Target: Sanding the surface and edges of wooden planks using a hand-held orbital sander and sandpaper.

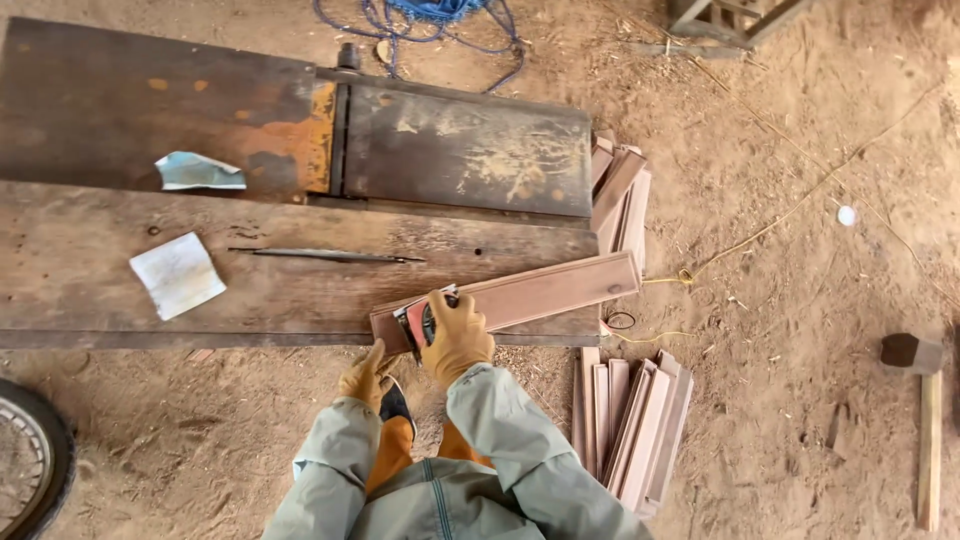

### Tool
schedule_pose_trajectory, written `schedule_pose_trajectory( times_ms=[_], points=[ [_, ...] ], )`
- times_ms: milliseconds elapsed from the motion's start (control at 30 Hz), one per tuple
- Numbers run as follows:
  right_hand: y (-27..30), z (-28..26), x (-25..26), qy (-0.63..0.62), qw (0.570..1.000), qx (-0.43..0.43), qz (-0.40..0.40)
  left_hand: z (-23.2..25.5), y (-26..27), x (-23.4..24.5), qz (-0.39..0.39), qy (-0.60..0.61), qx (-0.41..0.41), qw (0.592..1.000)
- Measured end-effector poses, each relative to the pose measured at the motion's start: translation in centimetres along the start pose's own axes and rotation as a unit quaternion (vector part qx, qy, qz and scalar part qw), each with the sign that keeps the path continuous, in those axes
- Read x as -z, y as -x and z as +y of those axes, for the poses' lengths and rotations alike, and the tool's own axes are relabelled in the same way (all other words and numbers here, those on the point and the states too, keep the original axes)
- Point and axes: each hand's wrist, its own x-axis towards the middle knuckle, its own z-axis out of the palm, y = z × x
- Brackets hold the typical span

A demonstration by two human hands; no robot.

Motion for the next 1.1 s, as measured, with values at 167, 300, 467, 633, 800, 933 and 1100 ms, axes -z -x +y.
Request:
schedule_pose_trajectory(
  times_ms=[167, 300, 467, 633, 800, 933, 1100],
  points=[
    [-2.0, 5.2, 2.8, -0.004, 0.999, -0.040, 0.004, -0.3, -4.4, -1.5, 0.170, -0.307, 0.049, 0.935],
    [-3.6, 11.0, 4.8, 0.006, 0.999, -0.045, 0.008, -1.8, -6.0, -0.6, 0.106, -0.235, 0.045, 0.965],
    [-6.8, 21.1, 6.7, -0.004, 0.997, -0.066, 0.042, -2.7, -5.3, -1.5, 0.154, -0.065, -0.056, 0.984],
    [-9.5, 28.7, 10.2, 0.023, 0.992, -0.103, 0.072, -1.3, -3.1, -3.2, 0.180, -0.065, -0.025, 0.981],
    [-11.8, 36.3, 12.7, 0.048, 0.989, -0.103, 0.091, -2.9, -5.1, -1.8, 0.196, -0.048, -0.047, 0.978],
    [-13.5, 42.3, 14.3, 0.046, 0.986, -0.111, 0.116, -3.7, -6.4, -1.0, 0.189, -0.055, -0.070, 0.978],
    [-17.2, 47.3, 17.3, 0.075, 0.980, -0.117, 0.142, -3.7, -8.3, 0.4, 0.173, -0.109, -0.033, 0.978]
  ],
)
